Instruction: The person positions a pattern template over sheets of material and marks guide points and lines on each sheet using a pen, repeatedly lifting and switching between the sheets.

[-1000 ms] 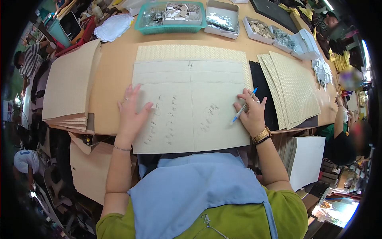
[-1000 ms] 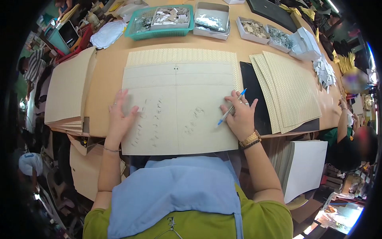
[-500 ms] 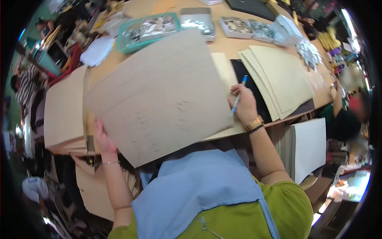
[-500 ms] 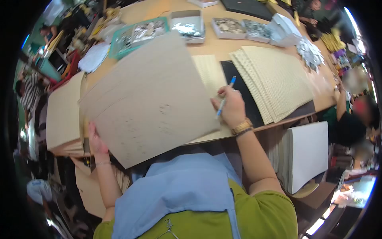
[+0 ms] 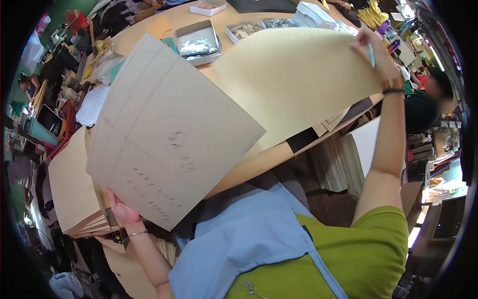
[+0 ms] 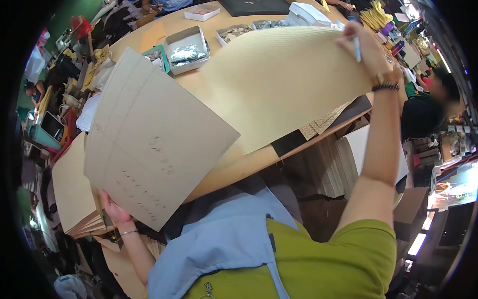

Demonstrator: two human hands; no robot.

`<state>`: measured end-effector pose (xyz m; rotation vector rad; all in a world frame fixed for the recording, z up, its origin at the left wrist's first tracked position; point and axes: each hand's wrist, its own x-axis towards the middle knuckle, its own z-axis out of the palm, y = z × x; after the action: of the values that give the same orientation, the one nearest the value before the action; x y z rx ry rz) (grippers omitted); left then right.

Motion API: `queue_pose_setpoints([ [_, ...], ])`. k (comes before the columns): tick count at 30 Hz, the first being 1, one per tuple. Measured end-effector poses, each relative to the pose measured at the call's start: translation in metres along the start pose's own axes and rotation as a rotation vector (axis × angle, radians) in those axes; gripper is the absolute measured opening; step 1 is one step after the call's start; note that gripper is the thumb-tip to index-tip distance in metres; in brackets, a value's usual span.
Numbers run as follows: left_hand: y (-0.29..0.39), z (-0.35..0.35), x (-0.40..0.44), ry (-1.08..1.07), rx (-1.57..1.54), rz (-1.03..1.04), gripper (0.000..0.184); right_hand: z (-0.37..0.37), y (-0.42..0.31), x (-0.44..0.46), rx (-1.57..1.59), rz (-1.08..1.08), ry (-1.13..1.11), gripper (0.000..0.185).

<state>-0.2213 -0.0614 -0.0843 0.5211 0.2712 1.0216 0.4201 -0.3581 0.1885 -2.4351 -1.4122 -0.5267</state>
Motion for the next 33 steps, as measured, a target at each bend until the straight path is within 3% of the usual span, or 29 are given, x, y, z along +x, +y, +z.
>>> queue_pose_setpoints([
  [3, 0.000, 0.003, 0.001, -0.007, 0.008, -0.014, 0.047, 0.006, 0.067, 0.009, -0.436, 0.200, 0.100, 0.037],
  [5, -0.002, 0.007, 0.002, -0.002, 0.007, -0.020, 0.047, 0.057, 0.096, -0.006, -0.268, 0.283, -0.005, 0.054],
  [6, -0.002, 0.009, 0.001, -0.005, -0.002, -0.026, 0.047, 0.088, 0.082, -0.022, -0.152, 0.445, -0.092, 0.069],
  [9, -0.002, 0.001, -0.002, 0.060, 0.006, -0.013, 0.048, 0.151, 0.033, -0.063, -0.008, 0.658, -0.373, 0.090],
  [12, 0.001, 0.003, -0.001, 0.054, 0.039, -0.048, 0.049, 0.164, 0.018, -0.082, -0.119, 0.681, -0.266, 0.087],
  [13, 0.000, 0.006, -0.001, 0.037, 0.049, -0.068, 0.050, 0.159, 0.025, -0.075, -0.077, 0.714, -0.325, 0.086],
  [16, -0.002, 0.012, 0.001, 0.267, 0.128, -0.033, 0.051, 0.150, 0.033, -0.056, -0.183, 0.715, -0.355, 0.085],
  [17, -0.004, 0.017, 0.001, 0.218, 0.112, -0.061, 0.051, 0.152, 0.030, -0.048, -0.255, 0.672, -0.315, 0.082],
  [19, -0.012, 0.035, 0.001, 0.141, 0.072, -0.097, 0.052, 0.168, 0.023, -0.039, 0.043, 0.344, -0.138, 0.077],
  [21, -0.020, 0.046, 0.006, 0.149, 0.050, -0.116, 0.050, 0.193, -0.020, -0.049, 0.509, -0.031, -0.133, 0.073],
  [22, -0.024, 0.046, 0.011, 0.180, 0.047, -0.122, 0.048, 0.171, -0.083, -0.065, 0.985, 0.076, -0.321, 0.072],
  [23, -0.028, 0.050, 0.018, 0.179, 0.099, -0.058, 0.047, 0.153, -0.126, -0.077, 1.288, 0.048, -0.500, 0.069],
  [24, -0.033, 0.055, 0.027, 0.172, 0.152, -0.005, 0.045, 0.147, -0.146, -0.086, 1.261, 0.093, -0.585, 0.063],
  [26, -0.025, 0.087, 0.040, 0.179, 0.481, 0.078, 0.049, 0.144, -0.179, -0.104, 1.299, 0.286, -0.668, 0.045],
  [28, 0.013, 0.101, 0.053, 0.400, 0.985, -0.026, 0.056, 0.159, -0.178, -0.113, 1.561, 0.325, -0.538, 0.038],
  [30, 0.053, 0.066, 0.067, 0.504, 2.042, 0.394, 0.066, 0.151, -0.172, -0.111, 1.526, 0.318, -0.386, 0.035],
  [32, 0.075, 0.077, 0.064, 0.912, 2.683, 0.032, 0.068, 0.144, -0.157, -0.108, 1.504, 0.341, -0.232, 0.034],
  [33, 0.085, 0.072, 0.062, 0.849, 2.655, -0.027, 0.068, 0.142, -0.145, -0.105, 1.502, 0.365, -0.153, 0.034],
])
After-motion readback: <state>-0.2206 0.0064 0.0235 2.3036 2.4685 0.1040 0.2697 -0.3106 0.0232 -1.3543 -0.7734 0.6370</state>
